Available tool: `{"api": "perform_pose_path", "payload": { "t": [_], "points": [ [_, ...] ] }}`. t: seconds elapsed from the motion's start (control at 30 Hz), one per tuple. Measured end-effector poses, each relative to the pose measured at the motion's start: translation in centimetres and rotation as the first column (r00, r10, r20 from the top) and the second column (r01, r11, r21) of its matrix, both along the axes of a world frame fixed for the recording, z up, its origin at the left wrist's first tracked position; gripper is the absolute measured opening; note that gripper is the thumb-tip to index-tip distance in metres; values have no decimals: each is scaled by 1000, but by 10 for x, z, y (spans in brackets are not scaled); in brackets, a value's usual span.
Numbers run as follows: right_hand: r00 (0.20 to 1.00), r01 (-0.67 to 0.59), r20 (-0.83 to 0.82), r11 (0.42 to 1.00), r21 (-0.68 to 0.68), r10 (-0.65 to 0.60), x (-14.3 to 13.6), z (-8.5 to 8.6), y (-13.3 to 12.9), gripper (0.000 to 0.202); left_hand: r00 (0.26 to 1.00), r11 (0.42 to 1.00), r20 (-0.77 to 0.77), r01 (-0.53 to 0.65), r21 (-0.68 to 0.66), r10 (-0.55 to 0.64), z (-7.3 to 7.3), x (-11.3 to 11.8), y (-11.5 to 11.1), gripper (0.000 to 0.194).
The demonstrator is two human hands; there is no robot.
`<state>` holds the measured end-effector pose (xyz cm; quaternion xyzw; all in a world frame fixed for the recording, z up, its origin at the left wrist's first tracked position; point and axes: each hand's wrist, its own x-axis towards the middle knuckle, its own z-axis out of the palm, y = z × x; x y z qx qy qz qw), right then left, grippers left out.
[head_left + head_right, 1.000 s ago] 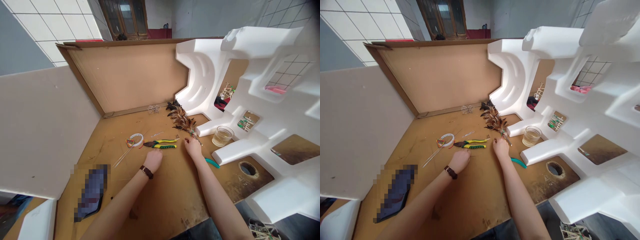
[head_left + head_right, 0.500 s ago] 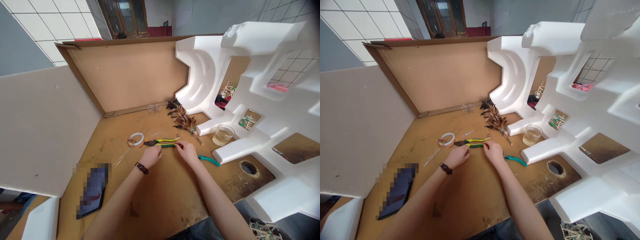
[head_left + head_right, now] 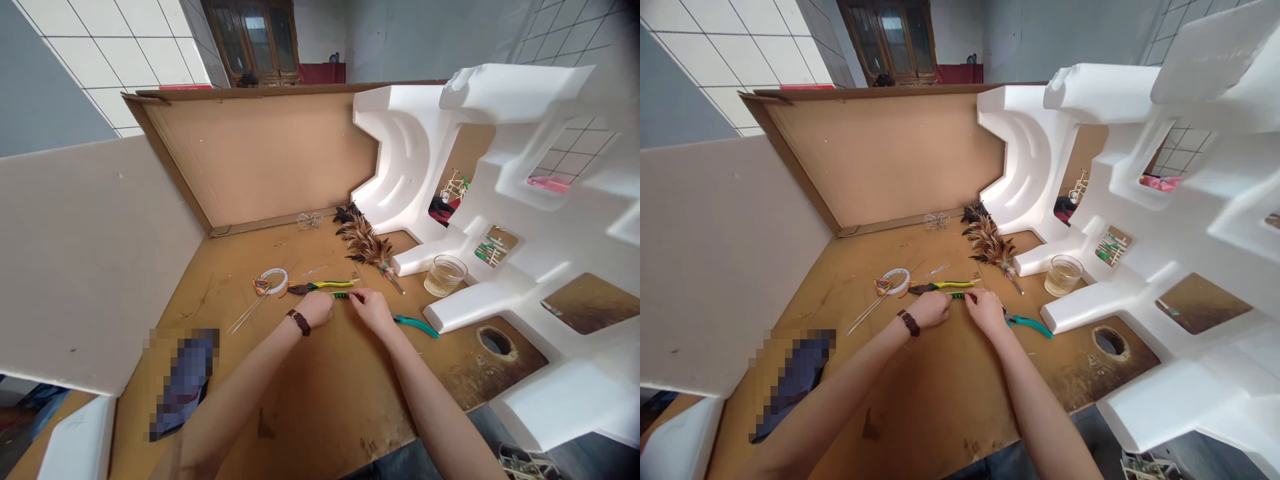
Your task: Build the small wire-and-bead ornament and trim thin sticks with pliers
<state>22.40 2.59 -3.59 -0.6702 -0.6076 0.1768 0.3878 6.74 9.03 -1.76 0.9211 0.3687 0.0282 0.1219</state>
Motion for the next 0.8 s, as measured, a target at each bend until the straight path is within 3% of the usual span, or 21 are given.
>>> {"api": "perform_pose_path", "payload": {
  "t": [0.07,0.1,0.17,0.23,0.33,0.53,0.63,0.7,0.77,0.8],
  "points": [
    [988,-48,-147,999,-19,44,-2,1,0,21,994,998,110,-11,-58,18,5,-8,4,10],
    [966,-99,-245,994,-43,86,-3,2,0,21,977,989,208,-7,-149,38,7,-11,5,10],
    [872,-240,-456,967,-86,176,-7,6,-2,24,895,913,426,54,-404,135,10,-14,4,10],
    [766,-345,-604,933,-99,219,-10,10,-4,27,779,794,564,149,-590,274,12,-15,-1,12],
    [714,-375,-665,922,-98,219,-13,14,-6,27,692,738,620,188,-648,369,14,-13,-10,16],
    [664,-430,-698,901,-62,269,-15,12,-7,20,681,767,626,148,-625,379,17,-15,-21,17],
    [640,-438,-719,897,-53,270,-17,9,-6,17,748,828,580,73,-557,324,18,-24,-27,17],
    [628,-426,-736,903,-56,251,-17,7,-5,18,868,915,460,18,-404,186,17,-33,-36,13],
    [627,-398,-747,915,-64,221,-16,5,-4,18,982,984,188,15,-179,19,15,-39,-49,9],
    [629,-384,-749,921,-65,209,-15,4,-3,18,999,995,19,37,-89,-35,13,-42,-57,9]
  ]
}}
